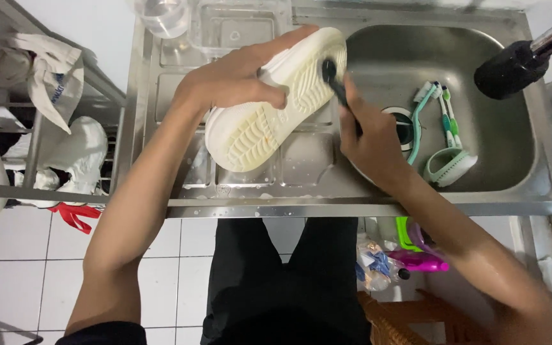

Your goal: Scrubbing a white rubber shoe with a small brush and soapy water in a sink to clean it.

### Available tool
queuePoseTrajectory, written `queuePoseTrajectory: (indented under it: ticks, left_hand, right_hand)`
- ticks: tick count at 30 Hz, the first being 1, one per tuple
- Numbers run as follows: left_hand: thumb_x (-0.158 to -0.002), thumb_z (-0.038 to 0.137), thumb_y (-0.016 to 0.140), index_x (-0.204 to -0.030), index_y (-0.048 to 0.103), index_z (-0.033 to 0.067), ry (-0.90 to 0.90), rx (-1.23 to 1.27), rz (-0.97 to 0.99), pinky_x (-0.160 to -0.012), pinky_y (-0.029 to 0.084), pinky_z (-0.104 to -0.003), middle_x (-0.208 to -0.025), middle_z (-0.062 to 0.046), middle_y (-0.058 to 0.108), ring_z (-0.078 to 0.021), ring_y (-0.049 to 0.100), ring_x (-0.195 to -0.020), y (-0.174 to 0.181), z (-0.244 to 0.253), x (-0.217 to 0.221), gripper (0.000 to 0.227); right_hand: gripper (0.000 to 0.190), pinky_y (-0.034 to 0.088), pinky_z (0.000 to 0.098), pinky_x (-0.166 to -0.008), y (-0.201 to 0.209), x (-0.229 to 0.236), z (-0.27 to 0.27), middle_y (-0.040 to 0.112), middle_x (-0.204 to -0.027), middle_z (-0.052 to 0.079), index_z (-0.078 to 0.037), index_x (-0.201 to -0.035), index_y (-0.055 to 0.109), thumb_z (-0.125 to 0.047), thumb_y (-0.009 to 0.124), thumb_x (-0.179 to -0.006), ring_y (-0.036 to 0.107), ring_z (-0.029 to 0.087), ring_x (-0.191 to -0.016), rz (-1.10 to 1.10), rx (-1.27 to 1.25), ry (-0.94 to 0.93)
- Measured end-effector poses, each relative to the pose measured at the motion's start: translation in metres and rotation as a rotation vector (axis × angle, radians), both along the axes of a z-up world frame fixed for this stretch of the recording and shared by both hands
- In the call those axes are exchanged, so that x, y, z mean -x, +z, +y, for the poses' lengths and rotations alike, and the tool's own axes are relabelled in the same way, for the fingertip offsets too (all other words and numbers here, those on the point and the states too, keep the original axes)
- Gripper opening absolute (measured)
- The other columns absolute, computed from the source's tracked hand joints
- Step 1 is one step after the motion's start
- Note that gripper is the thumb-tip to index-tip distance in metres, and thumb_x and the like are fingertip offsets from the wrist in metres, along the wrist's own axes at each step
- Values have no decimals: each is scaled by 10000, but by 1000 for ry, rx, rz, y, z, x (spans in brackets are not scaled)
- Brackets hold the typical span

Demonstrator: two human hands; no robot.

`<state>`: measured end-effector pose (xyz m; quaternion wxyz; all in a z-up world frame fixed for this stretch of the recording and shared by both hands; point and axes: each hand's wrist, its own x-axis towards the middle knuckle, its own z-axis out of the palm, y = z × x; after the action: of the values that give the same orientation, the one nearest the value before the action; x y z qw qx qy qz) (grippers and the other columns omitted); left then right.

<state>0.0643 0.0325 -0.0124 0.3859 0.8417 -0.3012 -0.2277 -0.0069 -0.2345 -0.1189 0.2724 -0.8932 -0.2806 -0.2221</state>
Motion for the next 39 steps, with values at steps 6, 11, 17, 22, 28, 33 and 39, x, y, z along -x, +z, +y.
queuePoseTrajectory:
  ticks: [6, 11, 17, 22, 28, 33, 39]
  left_hand:
    - [-697, 307, 591, -1582, 204, 385, -9, -25, -12, -691, 436, -322, -1366, -14, 614, -218, 584, -958, 7, 0, 4, 969]
    - [-745, 286, 593, -1580, 152, 383, -50, 83, 7, -759, 512, -330, -1531, -74, 505, -270, 593, -1103, -2, 5, -4, 950]
    - [-695, 338, 558, -1578, 189, 342, -81, 47, -30, -683, 465, -315, -1387, -21, 616, -223, 619, -973, 2, 2, 0, 957]
    - [-775, 396, 593, -1580, 87, 303, -219, 175, -88, -574, 615, -237, -1633, -144, 402, -287, 710, -1005, -22, 5, -16, 955]
    - [-724, 448, 622, -1586, 155, 326, -177, 81, -109, -646, 542, -296, -1562, -125, 511, -284, 665, -1028, -24, 3, -15, 988]
    - [-704, 401, 627, -1589, 153, 286, -151, 56, -97, -618, 532, -307, -1506, -123, 548, -271, 672, -963, -19, 0, -10, 1011]
    - [-703, 358, 618, -1589, 170, 278, -102, 11, -112, -679, 485, -330, -1529, -78, 513, -268, 611, -1042, -10, -1, -8, 996]
  right_hand:
    - [426, 257, 355, -526, 14, -11, -4, 410, -627, 50, 43, -1533, 480, -119, 475, -1139, 336, 159, -504, -5, 56, 44]
    - [421, 210, 325, -536, -10, -50, -19, 321, -690, 6, 64, -1548, 472, -65, 509, -1149, 206, 133, -572, -149, 45, 138]
    - [313, 272, 318, -506, 1, -70, -34, 490, -796, 110, 111, -1382, 597, -64, 475, -1152, 325, 162, -545, -230, 4, 290]
    - [226, 196, 278, -471, 12, -79, -43, 540, -708, 36, -79, -1226, 747, -15, 548, -1139, 247, 109, -468, -572, 275, 205]
    - [211, 268, 291, -493, 25, -82, -62, 456, -683, -9, -260, -1240, 762, -86, 702, -1137, 364, 127, -538, -733, 458, 133]
    - [123, 210, 262, -507, 33, -62, -38, 426, -678, -28, -257, -1106, 732, -134, 737, -1102, 306, 107, -524, -830, 463, 115]
    - [349, 222, 303, -497, 3, -95, -83, 457, -686, -37, -329, -1464, 661, -183, 744, -1158, 323, 118, -528, -827, 481, 22]
